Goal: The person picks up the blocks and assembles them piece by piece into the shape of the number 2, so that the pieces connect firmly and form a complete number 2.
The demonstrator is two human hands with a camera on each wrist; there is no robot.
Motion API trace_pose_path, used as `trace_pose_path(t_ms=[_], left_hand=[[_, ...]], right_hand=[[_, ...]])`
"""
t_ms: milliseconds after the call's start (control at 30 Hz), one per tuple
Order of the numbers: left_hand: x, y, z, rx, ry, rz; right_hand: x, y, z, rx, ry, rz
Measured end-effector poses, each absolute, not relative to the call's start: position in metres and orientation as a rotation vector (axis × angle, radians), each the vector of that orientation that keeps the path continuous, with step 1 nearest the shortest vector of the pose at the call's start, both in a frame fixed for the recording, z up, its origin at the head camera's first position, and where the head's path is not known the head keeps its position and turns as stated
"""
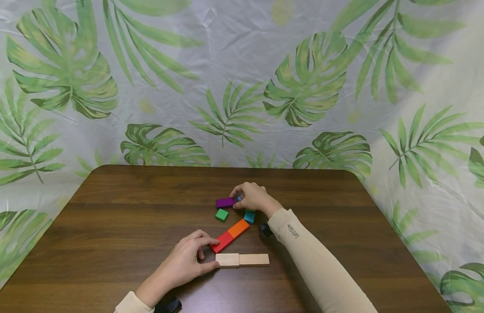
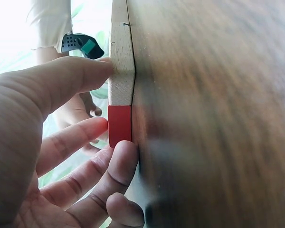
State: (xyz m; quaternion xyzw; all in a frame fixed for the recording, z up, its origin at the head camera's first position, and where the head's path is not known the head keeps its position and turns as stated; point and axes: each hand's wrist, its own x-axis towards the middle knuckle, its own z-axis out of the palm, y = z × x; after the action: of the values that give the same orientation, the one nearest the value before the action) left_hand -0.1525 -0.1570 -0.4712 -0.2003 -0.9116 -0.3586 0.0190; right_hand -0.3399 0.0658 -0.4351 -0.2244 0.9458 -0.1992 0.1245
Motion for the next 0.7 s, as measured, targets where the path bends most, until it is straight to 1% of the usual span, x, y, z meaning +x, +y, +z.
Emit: trace_pose_path(t_ms=[700], left_hand=[[-0.1521,-0.1567,-0.4704,-0.621,-2.828,-1.126]], right_hand=[[-0.3446,0.0646,-0.4382,-0.566,2.806,-0.618]])
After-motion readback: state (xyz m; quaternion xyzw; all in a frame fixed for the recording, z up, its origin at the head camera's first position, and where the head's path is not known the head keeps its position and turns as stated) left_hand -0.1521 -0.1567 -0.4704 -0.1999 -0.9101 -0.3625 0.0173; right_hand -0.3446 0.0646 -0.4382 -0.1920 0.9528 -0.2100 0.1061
